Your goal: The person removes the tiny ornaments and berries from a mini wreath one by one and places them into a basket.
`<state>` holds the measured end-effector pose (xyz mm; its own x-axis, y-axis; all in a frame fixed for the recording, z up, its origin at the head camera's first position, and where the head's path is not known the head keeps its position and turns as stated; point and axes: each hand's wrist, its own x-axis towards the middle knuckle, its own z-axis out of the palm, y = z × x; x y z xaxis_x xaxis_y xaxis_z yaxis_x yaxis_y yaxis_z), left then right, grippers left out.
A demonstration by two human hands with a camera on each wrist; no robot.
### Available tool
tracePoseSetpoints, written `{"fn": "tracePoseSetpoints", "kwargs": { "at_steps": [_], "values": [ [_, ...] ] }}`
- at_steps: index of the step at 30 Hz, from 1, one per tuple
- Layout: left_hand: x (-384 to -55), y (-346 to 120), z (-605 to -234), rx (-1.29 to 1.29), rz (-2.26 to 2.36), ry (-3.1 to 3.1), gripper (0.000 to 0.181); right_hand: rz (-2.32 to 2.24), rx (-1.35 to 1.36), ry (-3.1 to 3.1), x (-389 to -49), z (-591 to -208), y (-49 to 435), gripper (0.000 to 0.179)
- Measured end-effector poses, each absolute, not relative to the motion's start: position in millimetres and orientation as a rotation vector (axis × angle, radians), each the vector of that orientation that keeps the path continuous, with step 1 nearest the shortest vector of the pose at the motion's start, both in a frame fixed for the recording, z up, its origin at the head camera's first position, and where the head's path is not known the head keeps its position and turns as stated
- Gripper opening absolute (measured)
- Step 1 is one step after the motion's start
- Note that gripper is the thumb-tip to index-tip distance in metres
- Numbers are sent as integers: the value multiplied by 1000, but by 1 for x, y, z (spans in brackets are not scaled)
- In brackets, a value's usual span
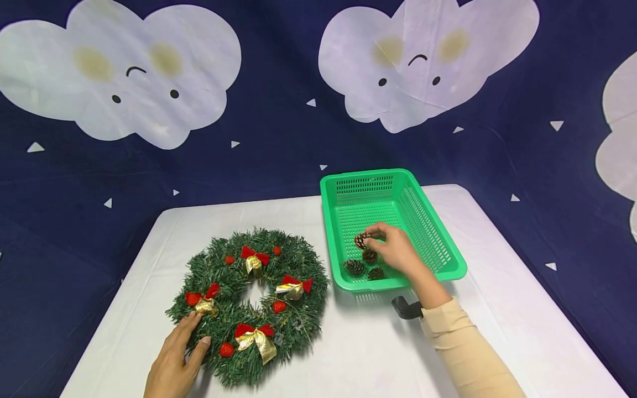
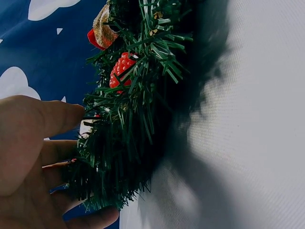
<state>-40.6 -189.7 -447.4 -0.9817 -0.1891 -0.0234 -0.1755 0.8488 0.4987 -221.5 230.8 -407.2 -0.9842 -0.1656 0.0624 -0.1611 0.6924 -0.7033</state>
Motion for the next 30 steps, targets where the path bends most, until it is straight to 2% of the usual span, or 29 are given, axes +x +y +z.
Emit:
{"fn": "tracePoseSetpoints", "kwargs": {
  "at_steps": [24,30],
  "values": [
    [-40,-189,-446,308,-787,-3015,57,-1125,-306,2790,-241,-412,239,30],
    [-40,-189,-447,302,-781,-2993,57,-1138,-320,2788,-243,-412,240,35]
  ]
}}
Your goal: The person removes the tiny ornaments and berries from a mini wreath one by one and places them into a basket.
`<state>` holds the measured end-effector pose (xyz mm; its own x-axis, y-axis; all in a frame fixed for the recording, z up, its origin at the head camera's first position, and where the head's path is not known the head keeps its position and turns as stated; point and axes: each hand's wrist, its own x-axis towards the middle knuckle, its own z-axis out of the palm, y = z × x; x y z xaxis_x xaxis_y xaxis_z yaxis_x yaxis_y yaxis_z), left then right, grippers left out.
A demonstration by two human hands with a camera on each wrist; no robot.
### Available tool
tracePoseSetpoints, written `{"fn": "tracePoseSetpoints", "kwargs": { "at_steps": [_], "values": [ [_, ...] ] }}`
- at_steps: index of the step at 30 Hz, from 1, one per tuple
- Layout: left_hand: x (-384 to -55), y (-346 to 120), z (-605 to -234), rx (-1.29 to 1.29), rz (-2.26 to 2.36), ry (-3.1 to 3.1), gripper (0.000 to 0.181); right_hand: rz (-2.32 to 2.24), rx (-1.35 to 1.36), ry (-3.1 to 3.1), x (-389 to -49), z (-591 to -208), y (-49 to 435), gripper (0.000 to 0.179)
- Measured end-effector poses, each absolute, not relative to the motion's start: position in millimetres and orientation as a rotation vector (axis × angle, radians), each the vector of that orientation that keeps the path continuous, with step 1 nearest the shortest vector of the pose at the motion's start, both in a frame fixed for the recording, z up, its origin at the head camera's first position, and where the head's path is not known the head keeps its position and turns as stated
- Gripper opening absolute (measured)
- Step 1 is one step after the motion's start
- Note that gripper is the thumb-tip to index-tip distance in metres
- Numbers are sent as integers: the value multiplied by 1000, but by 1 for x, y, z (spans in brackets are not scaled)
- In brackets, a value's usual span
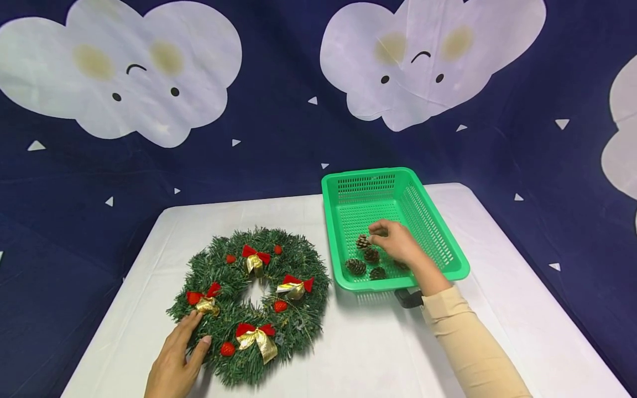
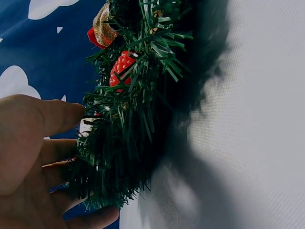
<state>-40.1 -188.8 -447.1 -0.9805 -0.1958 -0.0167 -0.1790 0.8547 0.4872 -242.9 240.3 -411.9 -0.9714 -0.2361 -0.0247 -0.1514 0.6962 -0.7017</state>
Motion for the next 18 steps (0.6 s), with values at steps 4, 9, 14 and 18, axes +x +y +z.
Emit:
{"fn": "tracePoseSetpoints", "kwargs": {
  "at_steps": [4,9,14,18],
  "values": [
    [-40,-189,-447,294,-780,-2987,57,-1158,-320,2810,-242,-411,239,37],
    [-40,-189,-448,286,-776,-2986,57,-1201,-304,2820,-238,-407,236,35],
    [-40,-189,-449,275,-764,-2971,57,-1241,-326,2831,-233,-404,229,34],
    [-39,-189,-450,265,-757,-2953,56,-1278,-376,2851,-228,-401,221,33]
  ]
}}
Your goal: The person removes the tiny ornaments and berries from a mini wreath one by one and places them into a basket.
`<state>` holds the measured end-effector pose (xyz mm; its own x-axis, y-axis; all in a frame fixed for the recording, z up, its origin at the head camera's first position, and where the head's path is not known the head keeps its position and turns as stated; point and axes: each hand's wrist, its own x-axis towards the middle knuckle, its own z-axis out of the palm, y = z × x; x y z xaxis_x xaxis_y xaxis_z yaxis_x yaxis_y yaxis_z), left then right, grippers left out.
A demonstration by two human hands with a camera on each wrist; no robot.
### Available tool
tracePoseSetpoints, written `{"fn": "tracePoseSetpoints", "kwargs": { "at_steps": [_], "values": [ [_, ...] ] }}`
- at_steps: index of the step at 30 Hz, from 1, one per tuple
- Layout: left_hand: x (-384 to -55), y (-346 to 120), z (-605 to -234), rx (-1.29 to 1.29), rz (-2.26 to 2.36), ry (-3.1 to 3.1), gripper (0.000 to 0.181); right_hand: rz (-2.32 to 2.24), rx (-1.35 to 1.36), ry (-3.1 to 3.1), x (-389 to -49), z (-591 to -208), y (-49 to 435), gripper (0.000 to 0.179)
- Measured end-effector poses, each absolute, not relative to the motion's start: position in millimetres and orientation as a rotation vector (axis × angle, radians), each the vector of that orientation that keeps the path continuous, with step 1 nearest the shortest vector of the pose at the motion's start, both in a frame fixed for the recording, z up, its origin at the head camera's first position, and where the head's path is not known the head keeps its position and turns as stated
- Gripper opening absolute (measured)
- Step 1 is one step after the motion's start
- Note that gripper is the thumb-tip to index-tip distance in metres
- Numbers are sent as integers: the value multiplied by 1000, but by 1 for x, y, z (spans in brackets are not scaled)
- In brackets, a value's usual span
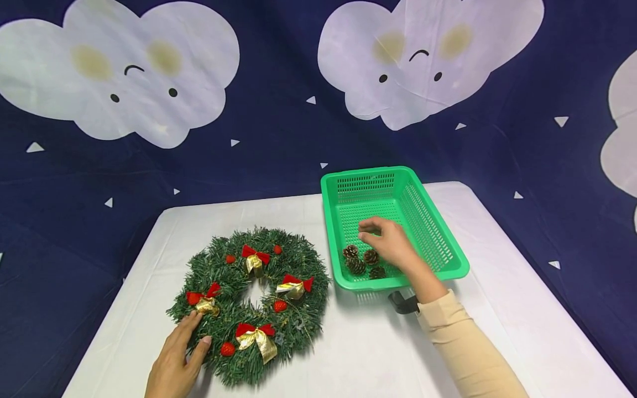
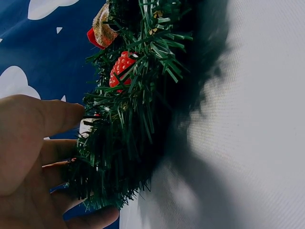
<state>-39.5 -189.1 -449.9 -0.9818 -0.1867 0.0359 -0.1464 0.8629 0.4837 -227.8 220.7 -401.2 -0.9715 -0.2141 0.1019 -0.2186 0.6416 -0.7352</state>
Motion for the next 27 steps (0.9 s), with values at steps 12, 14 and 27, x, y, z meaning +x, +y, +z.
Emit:
{"fn": "tracePoseSetpoints", "kwargs": {
  "at_steps": [12,14,27],
  "values": [
    [-38,-189,-451,243,-762,-2911,54,1378,482,-2757,-208,-385,191,28],
    [-38,-189,-451,243,-760,-2912,55,1380,489,-2751,-206,-384,187,27],
    [-38,-189,-449,266,-774,-2948,56,1376,576,-2710,-193,-383,165,28]
  ]
}}
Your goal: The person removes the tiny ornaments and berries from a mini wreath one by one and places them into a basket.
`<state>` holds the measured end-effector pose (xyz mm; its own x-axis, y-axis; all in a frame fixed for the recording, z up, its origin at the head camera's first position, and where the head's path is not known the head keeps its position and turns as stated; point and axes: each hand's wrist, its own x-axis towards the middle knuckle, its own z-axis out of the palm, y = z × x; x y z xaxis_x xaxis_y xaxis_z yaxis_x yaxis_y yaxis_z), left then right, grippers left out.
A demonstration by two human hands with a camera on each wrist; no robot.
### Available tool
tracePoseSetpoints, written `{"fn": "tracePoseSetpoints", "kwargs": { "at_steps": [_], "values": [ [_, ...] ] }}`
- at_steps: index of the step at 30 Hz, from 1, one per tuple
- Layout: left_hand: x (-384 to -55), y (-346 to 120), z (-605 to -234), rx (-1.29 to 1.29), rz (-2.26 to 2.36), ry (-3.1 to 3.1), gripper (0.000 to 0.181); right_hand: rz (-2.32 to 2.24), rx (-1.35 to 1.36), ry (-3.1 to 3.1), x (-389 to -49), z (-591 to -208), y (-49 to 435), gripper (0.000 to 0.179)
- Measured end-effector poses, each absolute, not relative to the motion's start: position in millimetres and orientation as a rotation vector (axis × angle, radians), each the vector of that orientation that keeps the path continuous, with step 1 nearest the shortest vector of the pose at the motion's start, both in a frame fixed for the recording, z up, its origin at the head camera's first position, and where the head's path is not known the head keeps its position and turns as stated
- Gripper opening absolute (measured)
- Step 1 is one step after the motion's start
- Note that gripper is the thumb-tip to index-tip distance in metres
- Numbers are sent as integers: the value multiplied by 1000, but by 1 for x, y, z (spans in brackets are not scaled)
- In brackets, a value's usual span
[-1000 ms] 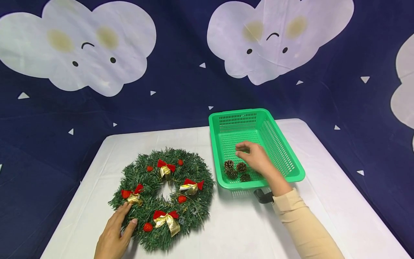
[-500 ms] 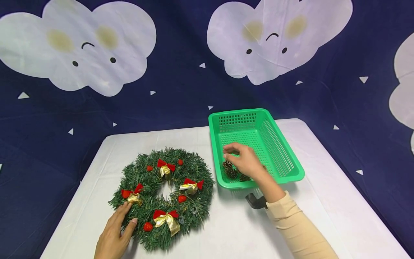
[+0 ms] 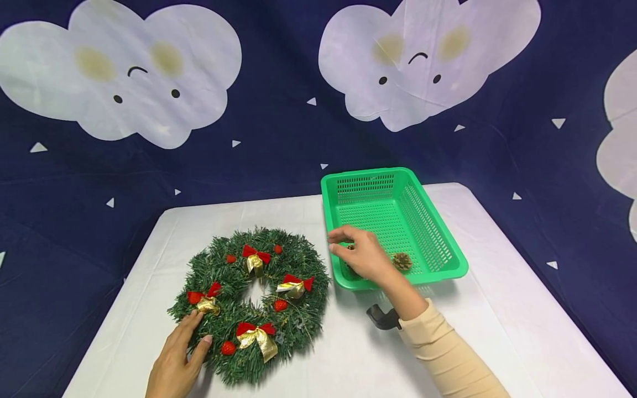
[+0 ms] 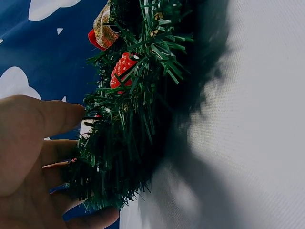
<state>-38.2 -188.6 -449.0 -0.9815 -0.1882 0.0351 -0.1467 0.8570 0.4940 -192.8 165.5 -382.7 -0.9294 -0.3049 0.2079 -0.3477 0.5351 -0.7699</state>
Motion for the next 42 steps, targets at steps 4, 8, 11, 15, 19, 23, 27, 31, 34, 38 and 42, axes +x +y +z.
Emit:
{"fn": "tracePoseSetpoints", "kwargs": {
  "at_steps": [4,8,11,15,19,23,27,31,34,38,42],
  "values": [
    [-38,-188,-449,265,-770,-2938,56,1382,616,-2685,-190,-384,160,26],
    [-38,-188,-450,259,-763,-2923,55,1406,653,-2668,-186,-385,154,26],
    [-38,-188,-450,257,-760,-2926,55,1440,674,-2671,-184,-387,149,26],
    [-39,-188,-450,259,-767,-2942,56,1445,696,-2686,-180,-388,142,27],
    [-38,-188,-450,253,-776,-2939,55,1425,724,-2685,-176,-387,136,28],
    [-38,-188,-451,242,-766,-2921,55,1410,754,-2670,-174,-389,131,27],
    [-38,-188,-451,237,-760,-2914,54,1412,799,-2646,-173,-391,126,27],
    [-38,-189,-451,244,-769,-2923,55,1407,823,-2634,-170,-394,120,27],
    [-39,-189,-451,251,-775,-2933,55,1383,826,-2628,-169,-396,116,28],
    [-39,-188,-451,261,-770,-2929,55,1319,840,-2639,-168,-398,110,29],
    [-39,-188,-451,265,-761,-2918,55,1295,857,-2664,-166,-400,106,29]
  ]
}}
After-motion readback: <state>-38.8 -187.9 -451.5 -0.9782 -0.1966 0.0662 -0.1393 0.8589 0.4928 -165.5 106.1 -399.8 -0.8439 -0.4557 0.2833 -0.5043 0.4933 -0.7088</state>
